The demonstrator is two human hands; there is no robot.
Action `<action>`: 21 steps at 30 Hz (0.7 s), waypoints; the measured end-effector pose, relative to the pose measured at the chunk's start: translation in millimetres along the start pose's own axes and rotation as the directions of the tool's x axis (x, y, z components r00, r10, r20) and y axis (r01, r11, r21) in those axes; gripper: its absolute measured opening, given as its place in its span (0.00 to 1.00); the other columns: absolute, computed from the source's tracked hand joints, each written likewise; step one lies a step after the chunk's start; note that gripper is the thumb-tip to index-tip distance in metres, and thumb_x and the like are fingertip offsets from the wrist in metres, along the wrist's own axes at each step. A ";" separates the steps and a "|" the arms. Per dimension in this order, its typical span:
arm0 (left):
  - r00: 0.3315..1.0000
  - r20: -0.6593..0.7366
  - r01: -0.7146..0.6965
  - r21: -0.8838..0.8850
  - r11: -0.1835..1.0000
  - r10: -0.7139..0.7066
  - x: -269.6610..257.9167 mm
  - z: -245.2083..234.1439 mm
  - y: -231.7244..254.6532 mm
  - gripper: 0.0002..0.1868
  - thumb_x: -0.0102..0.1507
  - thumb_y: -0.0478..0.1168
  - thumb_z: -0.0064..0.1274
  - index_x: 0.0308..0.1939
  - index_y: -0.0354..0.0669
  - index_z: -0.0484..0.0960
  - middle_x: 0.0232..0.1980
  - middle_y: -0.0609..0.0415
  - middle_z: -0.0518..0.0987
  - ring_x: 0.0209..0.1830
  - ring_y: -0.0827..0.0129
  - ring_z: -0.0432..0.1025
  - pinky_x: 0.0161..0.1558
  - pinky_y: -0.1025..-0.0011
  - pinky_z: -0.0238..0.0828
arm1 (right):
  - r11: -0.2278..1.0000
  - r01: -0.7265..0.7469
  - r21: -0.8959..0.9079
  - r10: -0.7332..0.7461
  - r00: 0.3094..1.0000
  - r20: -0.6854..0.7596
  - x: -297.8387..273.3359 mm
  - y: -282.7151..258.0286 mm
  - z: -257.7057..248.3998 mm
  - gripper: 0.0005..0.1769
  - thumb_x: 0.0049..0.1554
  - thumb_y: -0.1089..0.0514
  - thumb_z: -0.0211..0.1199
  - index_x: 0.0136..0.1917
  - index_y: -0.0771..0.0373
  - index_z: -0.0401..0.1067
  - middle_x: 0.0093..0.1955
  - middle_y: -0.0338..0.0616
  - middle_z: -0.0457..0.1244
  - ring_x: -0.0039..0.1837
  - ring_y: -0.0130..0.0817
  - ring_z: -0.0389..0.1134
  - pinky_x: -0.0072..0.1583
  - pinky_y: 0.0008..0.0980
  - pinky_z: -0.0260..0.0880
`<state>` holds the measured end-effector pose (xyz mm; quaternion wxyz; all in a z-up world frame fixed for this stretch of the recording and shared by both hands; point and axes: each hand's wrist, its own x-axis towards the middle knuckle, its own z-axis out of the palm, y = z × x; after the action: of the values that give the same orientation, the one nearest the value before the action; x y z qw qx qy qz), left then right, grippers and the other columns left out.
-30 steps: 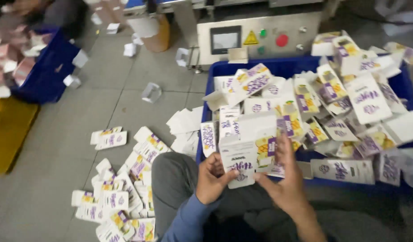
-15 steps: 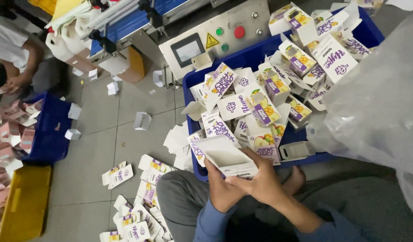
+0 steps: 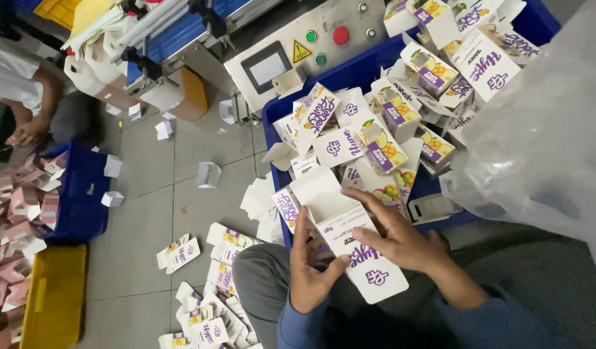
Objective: Folding flat cardboard templates into product boxes and placing them in a bin.
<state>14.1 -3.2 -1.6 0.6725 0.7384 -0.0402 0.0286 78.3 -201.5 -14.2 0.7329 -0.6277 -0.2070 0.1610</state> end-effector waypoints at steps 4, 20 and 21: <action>0.990 0.136 0.051 -0.060 0.997 -0.043 0.6 -2.2 14.4 0.42 0.53 0.25 0.54 0.70 0.38 0.58 0.51 0.33 0.80 0.44 0.54 0.80 0.44 0.64 0.82 | 0.996 0.079 -0.034 -0.080 0.997 -0.012 -0.1 14.0 -1.3 0.25 0.54 0.62 0.63 0.65 0.60 0.65 0.34 0.38 0.67 0.27 0.22 0.62 0.29 0.23 0.57; 0.991 0.118 0.069 -0.039 0.997 -0.064 -2.2 10.5 -5.3 0.20 0.66 0.33 0.40 0.63 0.38 0.64 0.45 0.51 0.72 0.38 0.73 0.64 0.42 0.74 0.63 | 0.976 0.213 -0.039 -0.216 0.953 -0.212 3.9 31.1 6.4 0.09 0.47 0.65 0.71 0.33 0.63 0.69 0.49 0.40 0.63 0.33 0.21 0.51 0.35 0.21 0.49; 0.994 0.107 0.041 -0.082 0.996 -0.032 -1.1 13.3 -2.9 0.26 0.65 0.32 0.41 0.68 0.38 0.58 0.54 0.44 0.70 0.42 0.68 0.68 0.42 0.72 0.68 | 0.974 0.218 -0.055 -0.224 0.937 -0.269 4.2 32.7 7.0 0.08 0.49 0.65 0.70 0.34 0.63 0.70 0.48 0.39 0.64 0.34 0.21 0.53 0.36 0.21 0.51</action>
<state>13.2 -16.1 -5.8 0.7002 0.7107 -0.0634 -0.0245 79.2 -188.2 -45.2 0.7602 -0.6257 -0.1747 -0.0132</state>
